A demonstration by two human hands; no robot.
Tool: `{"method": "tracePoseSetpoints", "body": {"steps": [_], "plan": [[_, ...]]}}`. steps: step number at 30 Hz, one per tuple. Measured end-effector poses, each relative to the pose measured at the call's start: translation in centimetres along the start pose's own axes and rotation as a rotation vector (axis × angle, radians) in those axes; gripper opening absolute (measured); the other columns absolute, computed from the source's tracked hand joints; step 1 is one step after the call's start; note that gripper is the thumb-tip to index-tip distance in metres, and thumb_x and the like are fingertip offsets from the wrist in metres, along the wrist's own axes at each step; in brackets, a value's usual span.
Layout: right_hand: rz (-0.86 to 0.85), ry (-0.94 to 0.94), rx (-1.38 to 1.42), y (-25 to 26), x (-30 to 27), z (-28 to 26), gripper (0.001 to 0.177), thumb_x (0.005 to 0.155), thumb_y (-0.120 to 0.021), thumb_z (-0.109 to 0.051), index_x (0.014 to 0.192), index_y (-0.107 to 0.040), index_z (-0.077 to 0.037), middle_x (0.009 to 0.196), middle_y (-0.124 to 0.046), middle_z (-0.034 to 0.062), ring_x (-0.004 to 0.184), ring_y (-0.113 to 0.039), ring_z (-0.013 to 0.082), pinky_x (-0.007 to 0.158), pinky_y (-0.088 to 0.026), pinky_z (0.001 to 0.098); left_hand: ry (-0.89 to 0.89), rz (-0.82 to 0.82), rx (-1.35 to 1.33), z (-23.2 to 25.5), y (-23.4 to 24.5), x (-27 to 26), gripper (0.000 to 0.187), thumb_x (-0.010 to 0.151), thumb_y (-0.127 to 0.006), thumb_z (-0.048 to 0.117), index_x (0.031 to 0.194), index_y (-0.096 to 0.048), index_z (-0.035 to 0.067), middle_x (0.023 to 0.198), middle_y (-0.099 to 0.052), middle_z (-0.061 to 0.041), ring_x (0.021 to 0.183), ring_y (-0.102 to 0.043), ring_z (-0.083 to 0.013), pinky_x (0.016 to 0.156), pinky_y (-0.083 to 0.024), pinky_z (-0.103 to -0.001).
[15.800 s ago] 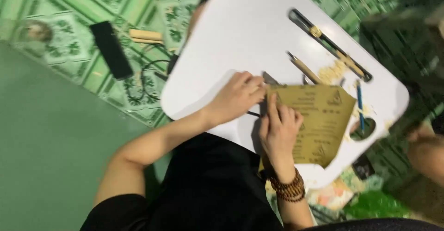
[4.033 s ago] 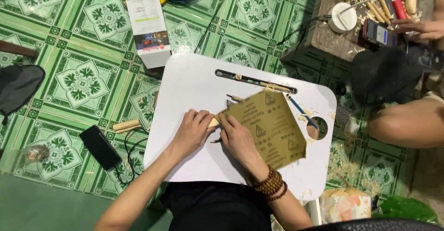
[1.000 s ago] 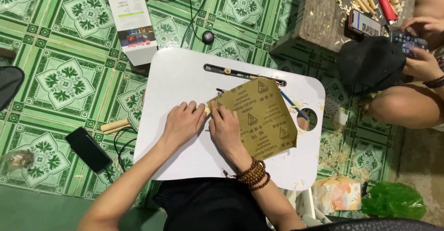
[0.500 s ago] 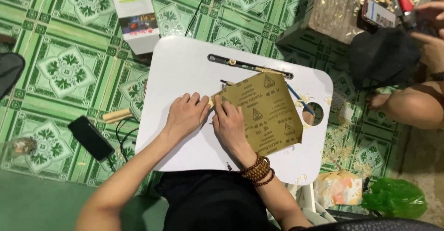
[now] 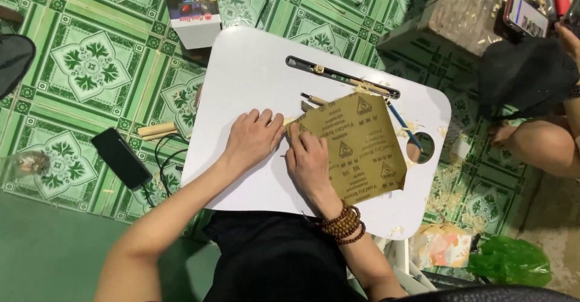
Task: The person sands a small wooden object using a sheet of sandpaper, holding the object in one hand and rubbing the sandpaper against it with the other.
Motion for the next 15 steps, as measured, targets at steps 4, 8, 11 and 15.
{"method": "tracePoseSetpoints", "body": {"steps": [4, 8, 11, 15], "plan": [[0.036, 0.032, -0.055, -0.5, 1.1, 0.6, 0.047, 0.089, -0.058, -0.009, 0.134, -0.065, -0.001, 0.082, -0.051, 0.0059, 0.067, -0.053, 0.0239, 0.067, -0.039, 0.0355, -0.017, 0.018, 0.012, 0.1, 0.1, 0.0, 0.036, 0.11, -0.036, 0.038, 0.102, -0.063, 0.017, 0.075, -0.047, -0.001, 0.064, -0.053, -0.0217, 0.058, -0.044, -0.033], [0.012, 0.023, -0.03, 0.1, 0.8, 0.2, 0.045, 0.091, -0.057, -0.009, 0.134, -0.066, 0.0, 0.081, -0.053, 0.0046, 0.068, -0.052, 0.0212, 0.069, -0.039, 0.034, -0.008, 0.032, 0.027, 0.1, 0.1, 0.0, 0.036, 0.11, -0.036, 0.039, 0.1, -0.064, 0.018, 0.075, -0.046, -0.002, 0.064, -0.052, -0.0217, 0.057, -0.043, -0.033], [-0.024, 0.005, 0.036, -0.3, -0.5, 0.7, 0.044, 0.091, -0.057, -0.008, 0.133, -0.067, -0.001, 0.081, -0.055, 0.004, 0.069, -0.053, 0.0198, 0.07, -0.04, 0.0327, -0.002, 0.031, 0.018, 0.2, 0.3, 0.0, 0.036, 0.109, -0.037, 0.039, 0.101, -0.064, 0.017, 0.075, -0.046, -0.002, 0.063, -0.051, -0.022, 0.057, -0.042, -0.033], [0.065, -0.198, 0.381, -0.4, -0.5, 3.2, 0.046, 0.091, -0.055, 0.0, 0.136, -0.065, -0.001, 0.083, -0.058, 0.0099, 0.069, -0.056, 0.0241, 0.067, -0.044, 0.0333, -0.006, 0.0, -0.009, 0.1, 0.5, -0.1, 0.035, 0.109, -0.038, 0.038, 0.105, -0.065, 0.016, 0.076, -0.045, -0.002, 0.064, -0.05, -0.0223, 0.058, -0.041, -0.034]]}}
Point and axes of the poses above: each hand's wrist, its own x-axis towards the middle knuckle, its own y-axis out of the back of the hand, z = x × y, the point moved 3 cm from there along x, towards the middle knuckle
